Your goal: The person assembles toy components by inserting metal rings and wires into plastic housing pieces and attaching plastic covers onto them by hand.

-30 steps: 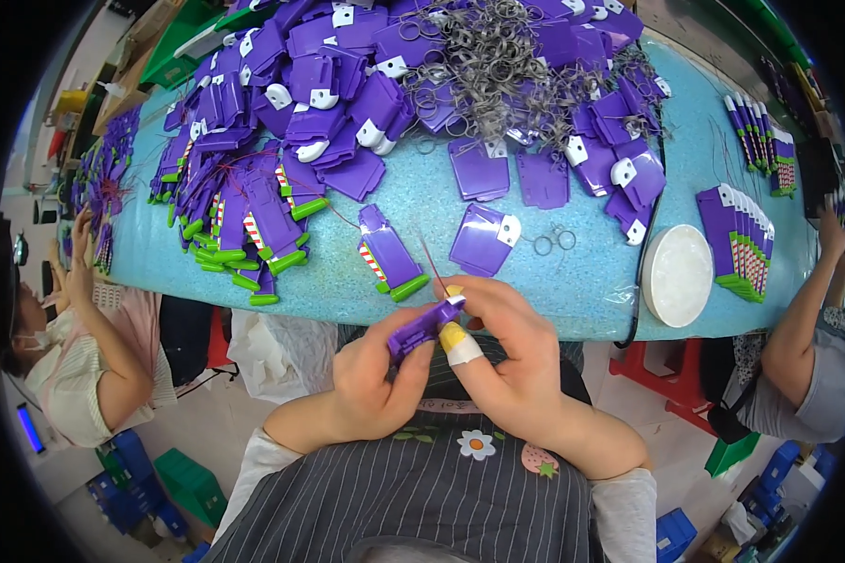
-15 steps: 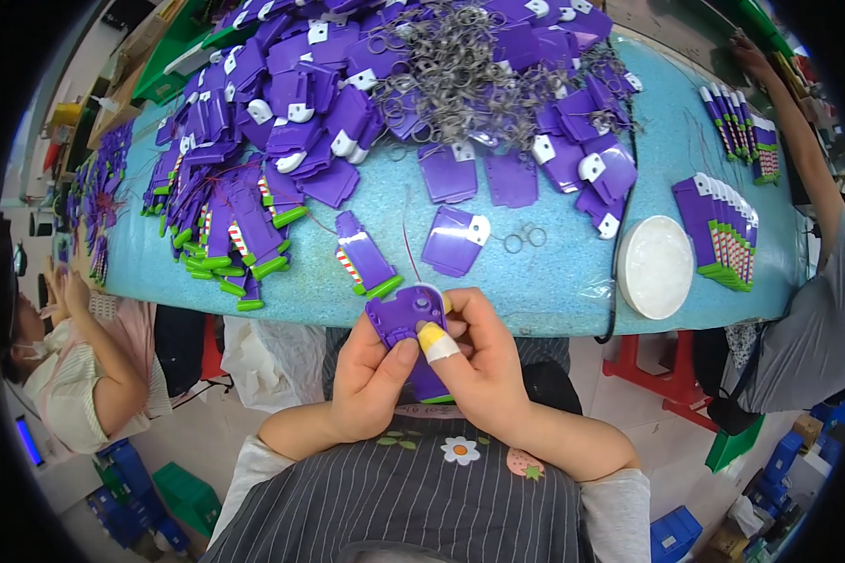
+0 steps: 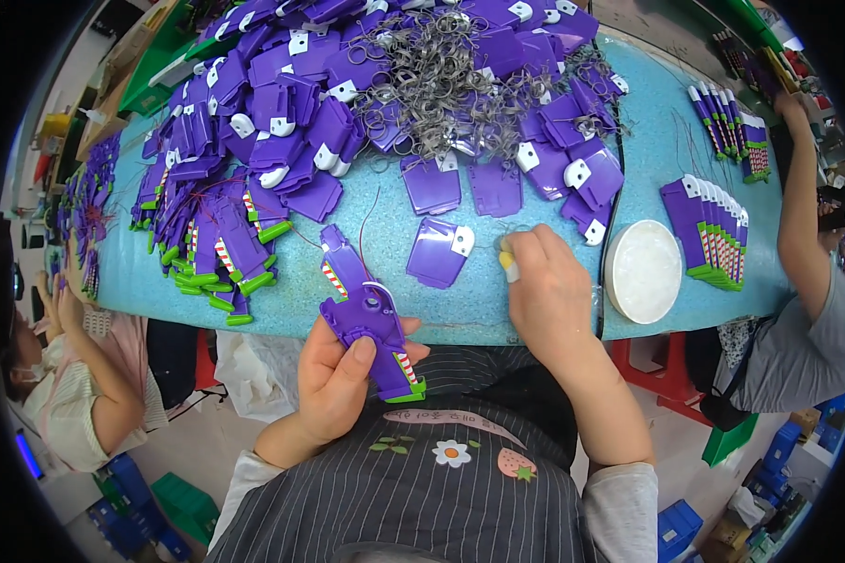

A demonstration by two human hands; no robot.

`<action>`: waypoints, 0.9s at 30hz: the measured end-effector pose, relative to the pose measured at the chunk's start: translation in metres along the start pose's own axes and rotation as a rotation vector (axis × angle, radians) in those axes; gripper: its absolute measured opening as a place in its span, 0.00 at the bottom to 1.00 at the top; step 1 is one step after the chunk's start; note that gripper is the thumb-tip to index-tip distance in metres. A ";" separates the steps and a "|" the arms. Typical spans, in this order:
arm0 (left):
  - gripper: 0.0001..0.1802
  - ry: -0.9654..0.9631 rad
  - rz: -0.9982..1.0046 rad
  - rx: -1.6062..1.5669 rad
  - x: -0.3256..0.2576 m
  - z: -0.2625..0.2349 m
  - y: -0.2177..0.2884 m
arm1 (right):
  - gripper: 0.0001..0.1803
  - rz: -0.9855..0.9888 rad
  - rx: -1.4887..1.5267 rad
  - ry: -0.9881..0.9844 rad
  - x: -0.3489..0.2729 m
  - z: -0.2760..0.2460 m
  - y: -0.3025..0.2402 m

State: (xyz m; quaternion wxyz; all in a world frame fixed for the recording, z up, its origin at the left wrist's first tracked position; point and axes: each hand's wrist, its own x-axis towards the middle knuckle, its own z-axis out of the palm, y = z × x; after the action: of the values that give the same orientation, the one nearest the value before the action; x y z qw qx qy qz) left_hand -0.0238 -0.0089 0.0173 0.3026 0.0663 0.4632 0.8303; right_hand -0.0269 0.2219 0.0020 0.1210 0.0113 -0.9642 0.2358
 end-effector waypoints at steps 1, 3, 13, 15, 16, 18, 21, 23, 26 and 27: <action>0.18 0.001 0.000 -0.002 0.000 -0.001 0.000 | 0.12 0.027 0.072 0.010 -0.002 -0.001 0.000; 0.18 -0.011 0.054 0.039 0.001 -0.001 -0.001 | 0.12 0.058 0.174 0.005 -0.006 -0.008 0.001; 0.16 -0.048 0.098 0.069 0.018 0.018 -0.006 | 0.12 -0.050 -0.119 -0.021 -0.001 -0.010 -0.001; 0.16 -0.028 0.118 0.079 0.018 0.019 -0.007 | 0.11 -0.021 0.158 0.024 -0.007 -0.023 0.000; 0.16 -0.021 0.131 0.083 0.018 0.020 -0.008 | 0.09 0.075 0.310 0.002 -0.008 -0.031 -0.001; 0.16 -0.023 0.175 0.090 0.022 0.023 -0.011 | 0.07 0.092 0.571 0.098 -0.009 -0.024 0.016; 0.16 -0.007 0.209 0.090 0.034 0.028 -0.015 | 0.06 0.417 0.830 -0.027 0.000 -0.031 0.011; 0.15 0.012 0.154 0.082 0.039 0.026 -0.018 | 0.09 0.506 0.885 -0.113 0.004 -0.029 0.007; 0.15 0.030 0.148 0.071 0.040 0.027 -0.014 | 0.08 0.514 1.042 -0.205 0.010 -0.034 -0.003; 0.15 0.032 0.146 0.068 0.041 0.026 -0.014 | 0.07 0.426 1.007 -0.221 0.006 -0.031 -0.003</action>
State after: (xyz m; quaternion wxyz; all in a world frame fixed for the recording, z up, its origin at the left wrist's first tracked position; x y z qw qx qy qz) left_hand -0.0402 0.0384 0.0142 0.2316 0.0971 0.4898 0.8349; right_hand -0.0257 0.2337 0.0319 -0.0515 -0.1026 -0.7204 0.6840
